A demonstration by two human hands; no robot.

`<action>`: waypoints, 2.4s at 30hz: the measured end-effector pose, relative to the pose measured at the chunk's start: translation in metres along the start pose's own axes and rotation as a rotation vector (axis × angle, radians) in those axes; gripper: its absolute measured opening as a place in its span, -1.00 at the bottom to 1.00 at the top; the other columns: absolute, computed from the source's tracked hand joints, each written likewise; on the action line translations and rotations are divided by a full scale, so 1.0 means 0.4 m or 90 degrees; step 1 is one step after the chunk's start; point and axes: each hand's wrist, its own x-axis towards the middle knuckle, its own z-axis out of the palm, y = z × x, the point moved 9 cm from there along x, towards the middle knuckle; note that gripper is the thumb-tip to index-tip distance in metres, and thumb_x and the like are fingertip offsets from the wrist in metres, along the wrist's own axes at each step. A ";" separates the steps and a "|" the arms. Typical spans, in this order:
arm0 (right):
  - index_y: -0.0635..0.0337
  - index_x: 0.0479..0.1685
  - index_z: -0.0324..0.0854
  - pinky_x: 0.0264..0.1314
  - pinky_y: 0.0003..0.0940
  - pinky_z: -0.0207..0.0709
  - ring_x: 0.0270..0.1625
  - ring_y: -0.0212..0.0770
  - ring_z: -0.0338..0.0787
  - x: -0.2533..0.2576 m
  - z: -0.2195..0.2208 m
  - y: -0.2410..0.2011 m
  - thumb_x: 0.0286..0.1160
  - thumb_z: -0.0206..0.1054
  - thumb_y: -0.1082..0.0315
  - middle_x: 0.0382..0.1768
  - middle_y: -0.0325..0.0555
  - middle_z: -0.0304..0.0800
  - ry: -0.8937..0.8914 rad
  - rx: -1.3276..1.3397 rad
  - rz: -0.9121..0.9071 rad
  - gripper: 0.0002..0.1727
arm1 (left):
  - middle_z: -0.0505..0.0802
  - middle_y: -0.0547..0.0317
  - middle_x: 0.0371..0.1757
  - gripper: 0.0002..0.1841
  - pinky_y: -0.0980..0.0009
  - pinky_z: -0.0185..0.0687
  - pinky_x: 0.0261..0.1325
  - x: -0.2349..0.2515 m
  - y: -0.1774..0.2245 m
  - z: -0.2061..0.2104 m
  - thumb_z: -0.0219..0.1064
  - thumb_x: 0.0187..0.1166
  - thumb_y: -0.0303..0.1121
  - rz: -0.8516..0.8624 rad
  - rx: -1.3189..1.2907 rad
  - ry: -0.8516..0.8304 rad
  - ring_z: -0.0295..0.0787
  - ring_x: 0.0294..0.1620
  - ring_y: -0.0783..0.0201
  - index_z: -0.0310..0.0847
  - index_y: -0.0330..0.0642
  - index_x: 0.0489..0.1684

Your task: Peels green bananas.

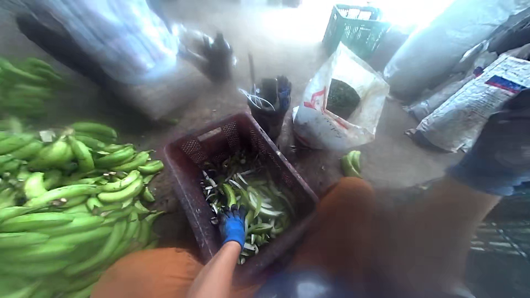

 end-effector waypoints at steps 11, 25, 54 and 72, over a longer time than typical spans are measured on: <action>0.27 0.28 0.63 0.04 -0.25 0.71 -0.12 -0.28 0.78 -0.622 0.691 0.327 0.82 0.10 0.28 -0.11 -0.03 0.81 -0.907 0.054 0.530 -0.68 | 0.60 -0.32 0.52 -0.21 -0.28 0.39 0.53 -0.043 -0.106 -0.343 0.38 0.58 -0.01 0.060 -0.346 0.087 0.55 0.51 -0.30 0.19 -0.14 0.79; -0.15 0.23 0.82 0.57 0.34 0.30 0.67 0.22 0.39 -0.858 0.699 0.244 0.44 0.43 -0.01 0.67 0.10 0.41 -1.187 -0.142 -0.013 -0.59 | 0.82 0.37 -0.39 -0.76 0.58 0.65 -0.56 -0.235 -0.284 -0.613 0.17 0.59 -0.38 0.229 -1.183 0.469 0.69 -0.58 0.51 0.52 -0.15 0.15; -0.11 0.53 0.55 -0.28 -0.16 0.70 -0.32 -0.27 0.78 -0.670 0.673 0.347 0.61 0.34 0.03 -0.22 -0.15 0.84 -0.757 -0.216 0.380 -0.49 | 0.79 0.29 0.32 -0.36 0.15 0.75 0.15 -0.240 -0.323 -0.582 0.38 0.58 -0.07 0.084 -0.920 0.574 0.78 0.17 0.34 0.31 0.16 0.68; 0.06 0.47 0.66 0.38 -0.19 0.58 0.26 -0.22 0.71 -0.806 0.680 0.332 0.72 0.21 0.12 0.20 -0.04 0.78 -1.077 -0.140 0.243 -0.56 | 0.75 0.22 0.37 -0.47 0.20 0.82 -0.03 -0.234 -0.381 -0.568 0.24 0.72 -0.10 0.247 -1.215 0.474 0.82 0.04 0.18 0.35 0.34 0.70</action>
